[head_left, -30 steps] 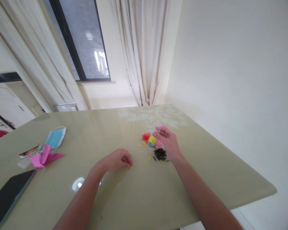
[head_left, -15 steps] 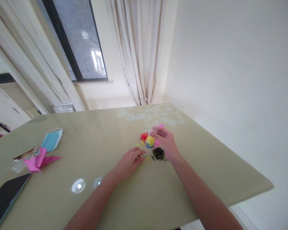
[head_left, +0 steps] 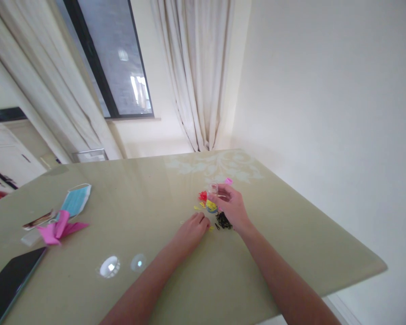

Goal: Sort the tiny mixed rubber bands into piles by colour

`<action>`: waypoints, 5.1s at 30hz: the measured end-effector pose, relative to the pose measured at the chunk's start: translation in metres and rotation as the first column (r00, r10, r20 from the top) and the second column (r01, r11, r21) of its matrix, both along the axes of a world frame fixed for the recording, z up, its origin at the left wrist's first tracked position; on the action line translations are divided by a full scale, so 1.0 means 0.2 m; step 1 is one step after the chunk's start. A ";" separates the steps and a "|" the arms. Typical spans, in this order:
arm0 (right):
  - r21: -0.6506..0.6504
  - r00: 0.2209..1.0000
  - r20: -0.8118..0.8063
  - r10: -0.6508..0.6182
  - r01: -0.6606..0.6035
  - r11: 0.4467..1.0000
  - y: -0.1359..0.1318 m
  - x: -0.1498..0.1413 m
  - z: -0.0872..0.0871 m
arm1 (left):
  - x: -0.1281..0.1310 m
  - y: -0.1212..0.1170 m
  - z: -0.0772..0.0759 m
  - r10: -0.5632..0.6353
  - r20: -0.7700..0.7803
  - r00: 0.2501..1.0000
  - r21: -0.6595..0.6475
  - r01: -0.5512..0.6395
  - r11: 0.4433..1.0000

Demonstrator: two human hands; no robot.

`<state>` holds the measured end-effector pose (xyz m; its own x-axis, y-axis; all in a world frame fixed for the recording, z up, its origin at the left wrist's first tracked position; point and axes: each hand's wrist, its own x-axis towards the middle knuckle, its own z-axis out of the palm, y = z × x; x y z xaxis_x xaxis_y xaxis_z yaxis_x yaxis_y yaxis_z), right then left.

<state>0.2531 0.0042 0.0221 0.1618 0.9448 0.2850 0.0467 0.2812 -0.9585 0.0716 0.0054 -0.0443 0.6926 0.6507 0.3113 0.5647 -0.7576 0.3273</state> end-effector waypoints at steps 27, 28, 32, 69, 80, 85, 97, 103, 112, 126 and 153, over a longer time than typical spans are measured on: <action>0.315 0.700 0.689 -0.184 -0.060 0.947 -0.11 -0.13 -0.08 | -0.20 -0.04 0.31 -0.091 0.454 0.887 0.373 -0.096 0.923; 0.316 0.708 0.682 -0.182 -0.062 0.947 -0.11 -0.13 -0.09 | -0.20 -0.05 0.31 -0.098 0.463 0.881 0.362 -0.087 0.928; 0.322 0.730 0.663 -0.164 -0.080 0.943 -0.11 -0.14 -0.10 | -0.22 -0.05 0.30 -0.101 0.457 0.883 0.398 -0.102 0.911; 0.223 0.949 0.172 -0.263 0.222 0.949 0.01 0.02 -0.01 | -0.10 0.11 0.05 0.184 -0.032 0.982 -0.060 -0.185 0.981; 0.215 0.949 0.174 -0.263 0.223 0.951 0.02 0.03 -0.02 | -0.10 0.11 0.05 0.167 -0.014 0.986 -0.032 -0.168 0.985; 0.212 0.948 0.178 -0.263 0.225 0.951 0.01 0.03 -0.02 | -0.10 0.10 0.05 0.205 -0.006 0.979 -0.041 -0.205 0.978; 0.206 0.948 0.177 -0.265 0.228 0.952 0.03 0.04 -0.03 | -0.10 0.11 0.07 0.148 -0.031 0.988 -0.084 -0.151 0.985; 0.205 0.944 0.193 -0.269 0.229 0.951 0.02 0.04 -0.03 | -0.11 0.12 0.09 0.111 0.014 0.994 -0.103 -0.109 0.989; 0.208 0.942 0.211 -0.260 0.217 0.954 0.02 0.04 -0.02 | -0.34 0.15 0.13 0.176 0.087 0.981 -0.315 -0.140 0.939; 0.223 0.948 0.233 -0.219 0.167 0.960 0.00 0.01 -0.01 | -0.25 0.16 0.06 0.246 0.238 0.940 -0.398 -0.137 0.907; 0.282 0.786 0.590 -0.187 0.016 0.959 -0.04 -0.05 -0.05 | -0.19 0.12 0.19 0.293 0.437 0.851 -0.077 -0.289 0.954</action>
